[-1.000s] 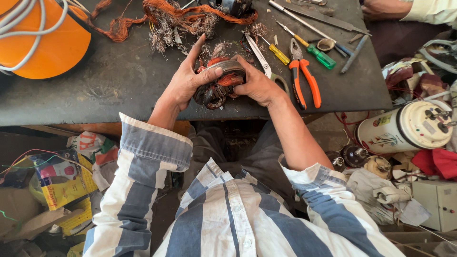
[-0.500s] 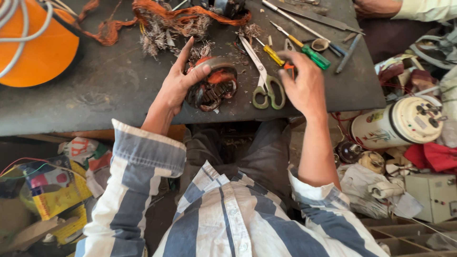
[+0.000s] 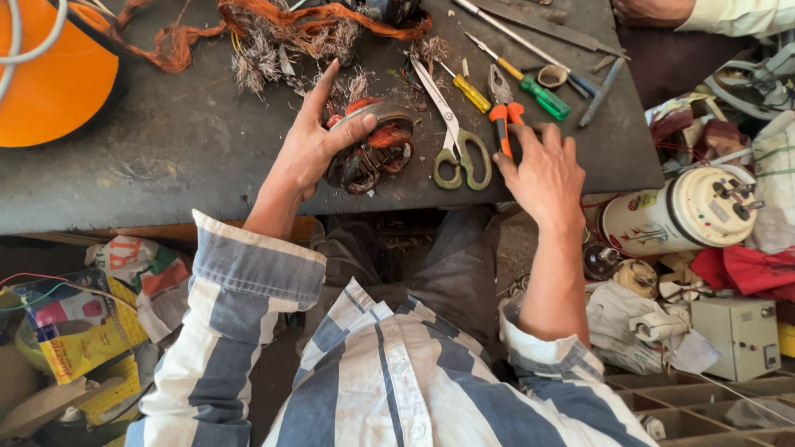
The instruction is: The person dismantles a burnt electric motor stator on a workbench. They use a screwdriver and pliers to pry and cut the old windings, then pull bundles of burnt copper wire out of the stator slots by hand and drop the scrap wire on the table.
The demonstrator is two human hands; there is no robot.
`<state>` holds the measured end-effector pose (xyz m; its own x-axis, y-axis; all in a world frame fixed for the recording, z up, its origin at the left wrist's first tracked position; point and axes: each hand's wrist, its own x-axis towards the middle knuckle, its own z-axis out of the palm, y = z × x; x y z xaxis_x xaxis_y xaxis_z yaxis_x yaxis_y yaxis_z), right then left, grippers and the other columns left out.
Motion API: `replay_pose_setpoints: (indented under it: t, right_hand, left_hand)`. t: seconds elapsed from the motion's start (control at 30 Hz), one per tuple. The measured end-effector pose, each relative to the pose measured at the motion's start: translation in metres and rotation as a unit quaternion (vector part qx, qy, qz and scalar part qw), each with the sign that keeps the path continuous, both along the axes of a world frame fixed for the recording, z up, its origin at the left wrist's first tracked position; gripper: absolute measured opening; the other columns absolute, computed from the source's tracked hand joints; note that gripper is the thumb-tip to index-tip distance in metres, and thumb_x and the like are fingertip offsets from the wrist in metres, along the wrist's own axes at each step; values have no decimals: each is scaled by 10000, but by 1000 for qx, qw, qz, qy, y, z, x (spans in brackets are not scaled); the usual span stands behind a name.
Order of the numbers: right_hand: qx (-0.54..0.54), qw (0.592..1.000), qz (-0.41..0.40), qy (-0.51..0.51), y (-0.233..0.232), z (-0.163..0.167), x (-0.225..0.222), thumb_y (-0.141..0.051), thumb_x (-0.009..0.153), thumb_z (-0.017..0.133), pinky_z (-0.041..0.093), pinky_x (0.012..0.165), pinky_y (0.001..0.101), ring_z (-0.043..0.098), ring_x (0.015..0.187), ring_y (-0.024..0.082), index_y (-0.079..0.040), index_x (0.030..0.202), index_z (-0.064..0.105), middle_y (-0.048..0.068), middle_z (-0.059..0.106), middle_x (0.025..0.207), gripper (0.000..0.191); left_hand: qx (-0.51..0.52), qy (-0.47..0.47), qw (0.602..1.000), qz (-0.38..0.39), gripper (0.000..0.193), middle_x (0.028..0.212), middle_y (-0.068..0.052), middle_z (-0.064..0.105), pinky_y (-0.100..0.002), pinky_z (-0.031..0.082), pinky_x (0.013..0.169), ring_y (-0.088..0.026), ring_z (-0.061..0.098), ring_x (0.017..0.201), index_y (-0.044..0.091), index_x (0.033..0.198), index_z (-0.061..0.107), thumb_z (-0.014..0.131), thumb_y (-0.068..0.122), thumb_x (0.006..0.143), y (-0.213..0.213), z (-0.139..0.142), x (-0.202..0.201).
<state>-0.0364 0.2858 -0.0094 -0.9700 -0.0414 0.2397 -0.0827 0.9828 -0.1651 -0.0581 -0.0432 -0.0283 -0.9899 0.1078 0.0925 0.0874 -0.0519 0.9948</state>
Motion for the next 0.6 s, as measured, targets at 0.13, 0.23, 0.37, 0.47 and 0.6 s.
replay_pose_setpoints:
  t: [0.13,0.23,0.37,0.47,0.6]
  right_hand:
    - [12,1000,-14,4,8,2,-10,-331,836,778,534,852,550,613,1090,410,-77,1189,718,168,646,1212,438]
    - [-75,995,-47,-50,23,9,-12,-346,918,728,554,861,500,686,1001,369,-43,1160,726,201,689,1109,388]
    - [-535,832,68,-129,39,5,20,-325,1018,638,600,795,433,712,994,278,7,1228,630,212,690,1157,393]
    - [-718,633,223,-187,31,-10,62,-282,999,720,625,827,461,711,1039,328,53,1300,572,215,631,1222,474]
    - [-741,510,234,-369,-1,-25,102,-139,813,734,569,998,460,701,1067,358,59,1299,566,280,628,1277,551]
  left_hand:
    - [-16,13,1000,-1,1071,1640,-202,336,-418,425,1189,-323,461,1470,126,1647,276,870,451,817,3,-1,-2]
    - [-15,6,1000,-2,1085,1634,-188,327,-418,429,1182,-326,471,1458,134,1643,270,868,460,798,3,0,-3]
    - [-13,-9,1000,-2,1082,1643,-164,322,-410,421,1181,-309,463,1449,149,1652,267,860,452,800,2,1,-3]
    - [6,16,1000,-11,1083,1633,-162,345,-409,418,1204,-313,463,1477,142,1656,280,884,438,807,3,1,-2]
    - [22,10,1000,-15,1111,1548,-155,396,-410,434,1199,-325,498,1435,149,1645,286,898,453,769,4,2,-1]
